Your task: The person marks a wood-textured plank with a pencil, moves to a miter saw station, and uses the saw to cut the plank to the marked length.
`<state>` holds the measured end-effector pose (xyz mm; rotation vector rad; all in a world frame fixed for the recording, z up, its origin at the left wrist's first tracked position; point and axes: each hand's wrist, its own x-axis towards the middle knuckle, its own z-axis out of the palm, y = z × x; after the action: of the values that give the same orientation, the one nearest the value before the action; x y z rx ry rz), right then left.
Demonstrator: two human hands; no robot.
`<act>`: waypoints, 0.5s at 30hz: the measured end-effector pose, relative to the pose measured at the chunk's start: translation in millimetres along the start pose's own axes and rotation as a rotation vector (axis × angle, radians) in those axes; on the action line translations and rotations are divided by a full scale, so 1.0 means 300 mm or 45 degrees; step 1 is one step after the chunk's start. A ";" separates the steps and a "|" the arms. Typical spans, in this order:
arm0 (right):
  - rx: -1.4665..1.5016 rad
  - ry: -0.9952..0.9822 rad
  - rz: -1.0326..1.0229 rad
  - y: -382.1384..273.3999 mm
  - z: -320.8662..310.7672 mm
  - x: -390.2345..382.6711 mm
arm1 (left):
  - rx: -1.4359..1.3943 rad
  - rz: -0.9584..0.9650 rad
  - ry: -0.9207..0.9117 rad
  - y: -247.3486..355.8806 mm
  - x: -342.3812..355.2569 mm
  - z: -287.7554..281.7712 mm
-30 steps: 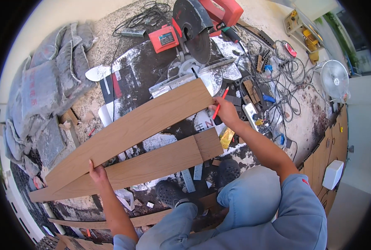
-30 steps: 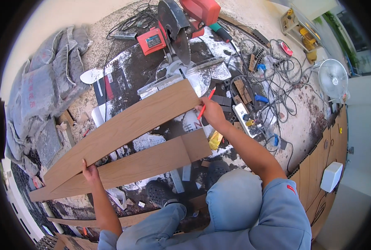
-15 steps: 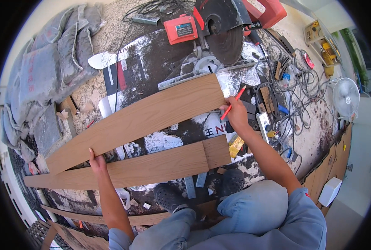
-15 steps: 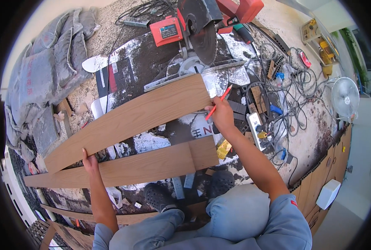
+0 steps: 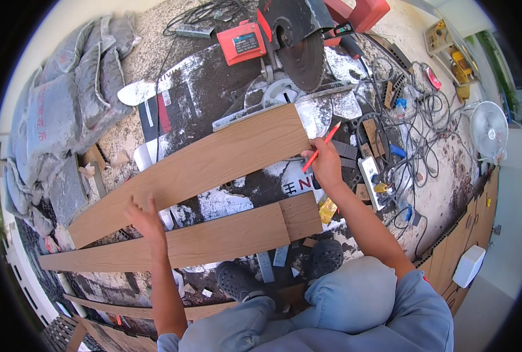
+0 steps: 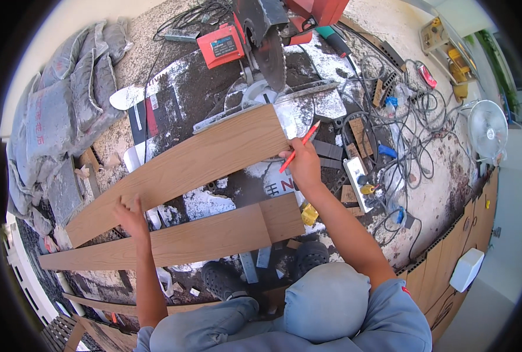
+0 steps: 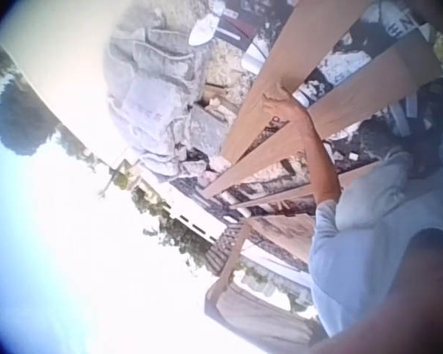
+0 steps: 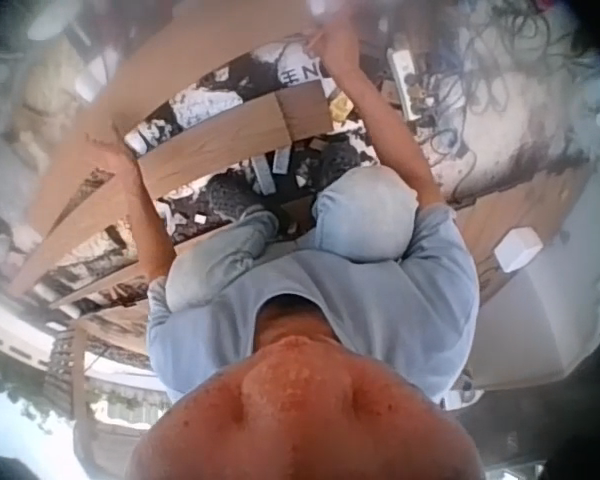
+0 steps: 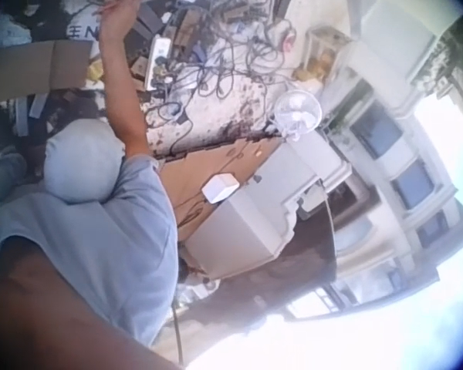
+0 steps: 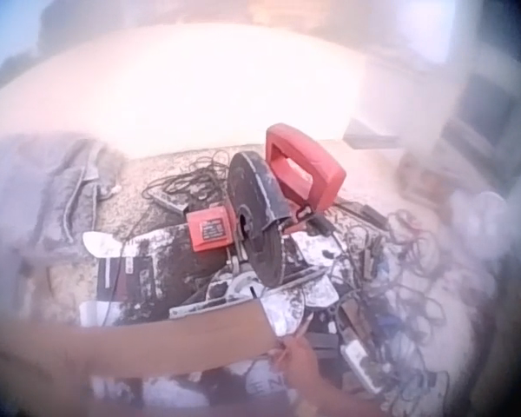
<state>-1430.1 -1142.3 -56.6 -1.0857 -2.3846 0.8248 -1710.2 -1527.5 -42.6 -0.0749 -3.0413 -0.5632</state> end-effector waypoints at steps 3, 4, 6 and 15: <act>0.150 -0.018 0.050 0.015 0.026 -0.003 | -0.213 0.973 -0.435 0.399 -0.085 0.027; 0.098 -0.008 -0.008 -0.034 0.025 0.000 | -0.102 1.188 -0.395 0.488 -0.098 0.042; 0.105 -0.018 0.027 -0.047 0.023 0.001 | -0.016 1.416 -0.376 0.603 -0.103 0.103; 0.014 0.070 0.314 0.000 -0.038 -0.120 | 0.050 1.574 -0.383 0.663 -0.102 0.213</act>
<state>-1401.1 -1166.2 -51.8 -1.3990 -2.2274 0.8744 -1671.1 -1320.4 -32.9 -1.9386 -2.4808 -0.3524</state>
